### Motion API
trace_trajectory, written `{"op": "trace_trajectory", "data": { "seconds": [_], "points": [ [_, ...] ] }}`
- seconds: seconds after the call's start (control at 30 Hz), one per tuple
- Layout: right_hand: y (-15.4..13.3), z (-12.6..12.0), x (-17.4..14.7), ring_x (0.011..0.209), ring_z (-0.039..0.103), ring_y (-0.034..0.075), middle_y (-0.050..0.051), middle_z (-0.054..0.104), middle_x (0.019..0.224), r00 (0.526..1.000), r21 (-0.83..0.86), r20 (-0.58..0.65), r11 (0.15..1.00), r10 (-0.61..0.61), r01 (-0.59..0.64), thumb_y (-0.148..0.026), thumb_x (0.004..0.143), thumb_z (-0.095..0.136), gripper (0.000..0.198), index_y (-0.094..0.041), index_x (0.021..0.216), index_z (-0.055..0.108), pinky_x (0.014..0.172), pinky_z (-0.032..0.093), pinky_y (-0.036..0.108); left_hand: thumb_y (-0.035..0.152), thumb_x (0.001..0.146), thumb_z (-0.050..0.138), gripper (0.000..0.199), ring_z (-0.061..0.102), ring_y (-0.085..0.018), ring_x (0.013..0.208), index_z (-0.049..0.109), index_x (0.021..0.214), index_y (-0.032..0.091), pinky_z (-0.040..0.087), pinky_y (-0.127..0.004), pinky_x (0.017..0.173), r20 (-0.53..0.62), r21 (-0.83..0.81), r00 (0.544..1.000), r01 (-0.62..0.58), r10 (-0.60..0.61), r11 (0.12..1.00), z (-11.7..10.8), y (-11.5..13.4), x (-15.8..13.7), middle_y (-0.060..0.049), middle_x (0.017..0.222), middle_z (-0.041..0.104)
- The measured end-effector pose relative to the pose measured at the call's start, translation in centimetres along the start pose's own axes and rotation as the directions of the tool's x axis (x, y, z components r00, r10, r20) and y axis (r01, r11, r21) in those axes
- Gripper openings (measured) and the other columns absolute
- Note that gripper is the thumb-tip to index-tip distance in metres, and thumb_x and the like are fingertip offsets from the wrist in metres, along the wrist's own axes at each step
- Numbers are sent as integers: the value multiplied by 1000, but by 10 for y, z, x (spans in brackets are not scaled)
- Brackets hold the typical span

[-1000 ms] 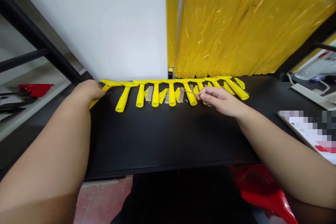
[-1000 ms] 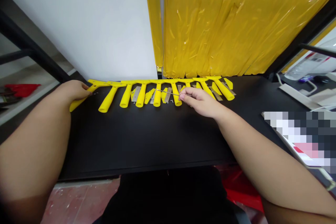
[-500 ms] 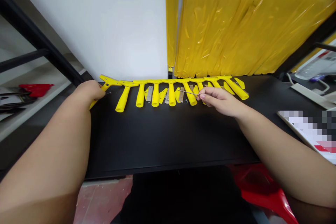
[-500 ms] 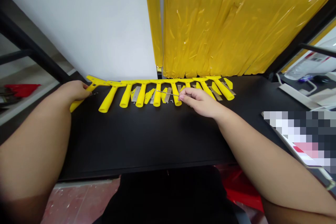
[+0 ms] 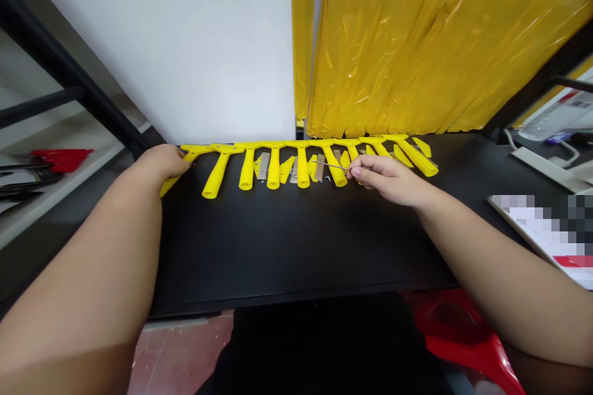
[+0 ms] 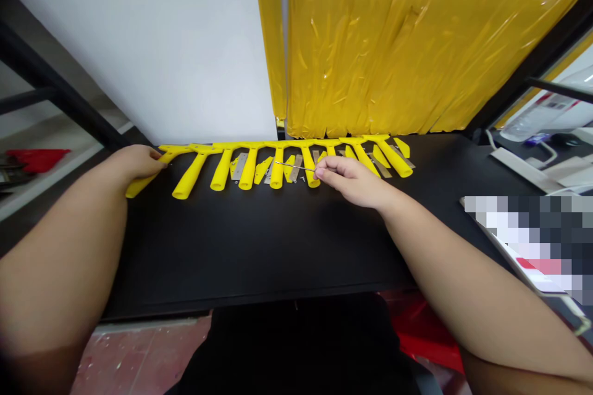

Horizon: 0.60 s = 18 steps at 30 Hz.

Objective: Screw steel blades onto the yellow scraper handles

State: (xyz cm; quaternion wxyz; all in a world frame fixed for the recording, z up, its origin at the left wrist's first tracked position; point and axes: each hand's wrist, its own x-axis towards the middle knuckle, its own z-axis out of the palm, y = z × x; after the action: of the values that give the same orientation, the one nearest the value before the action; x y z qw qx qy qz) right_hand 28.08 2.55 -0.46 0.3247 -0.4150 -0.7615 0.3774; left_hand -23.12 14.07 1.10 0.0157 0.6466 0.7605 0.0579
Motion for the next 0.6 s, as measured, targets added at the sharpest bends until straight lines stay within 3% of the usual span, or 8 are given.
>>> {"op": "trace_trajectory", "data": {
  "seconds": [0.1,0.17,0.23,0.33,0.43,0.6],
  "points": [
    [1,0,0,69,48,16,3,62,83,1000,-6,0,1000,-8,8,-63,101,63,44,-20,89,67,67,39,34,45,86,74,48,67,-36,104,74,115,7,55,-43,91,-7,64,995,97,-97,993,-9,14,-11,-18,108,79],
    [2,0,0,69,48,16,3,61,83,1000,-7,1,1000,-13,13,-62,101,61,44,-20,90,66,67,39,34,56,93,64,57,67,-35,112,70,129,11,54,-42,94,4,61,998,67,-67,996,-12,26,-18,-18,126,76],
    [2,0,0,69,47,16,3,60,83,1000,-12,3,1000,-18,18,-62,102,60,44,-20,91,66,67,38,34,66,91,63,60,69,-34,111,74,124,17,54,-39,93,55,52,998,11,-14,999,-12,38,-22,-16,126,77],
    [0,1,0,69,47,16,2,60,82,1000,-17,4,1000,-19,19,-61,102,61,43,-20,91,66,67,38,34,76,77,74,72,73,-37,109,76,121,19,54,-39,89,97,51,995,-35,30,998,-4,52,-25,-17,123,78],
    [-1,2,0,70,47,16,3,61,84,1000,-15,2,1000,-18,18,-60,102,61,43,-19,91,67,68,38,34,68,70,83,73,74,-40,109,76,123,18,54,-40,87,113,61,992,-59,52,996,2,60,-26,-19,123,78],
    [0,2,0,70,47,16,1,58,81,1000,-19,9,1000,-12,13,-61,102,61,43,-20,89,66,68,38,34,53,78,79,56,72,-37,108,75,122,19,55,-39,86,111,144,994,2,-18,990,-15,59,-32,-15,121,78]
  ]
}}
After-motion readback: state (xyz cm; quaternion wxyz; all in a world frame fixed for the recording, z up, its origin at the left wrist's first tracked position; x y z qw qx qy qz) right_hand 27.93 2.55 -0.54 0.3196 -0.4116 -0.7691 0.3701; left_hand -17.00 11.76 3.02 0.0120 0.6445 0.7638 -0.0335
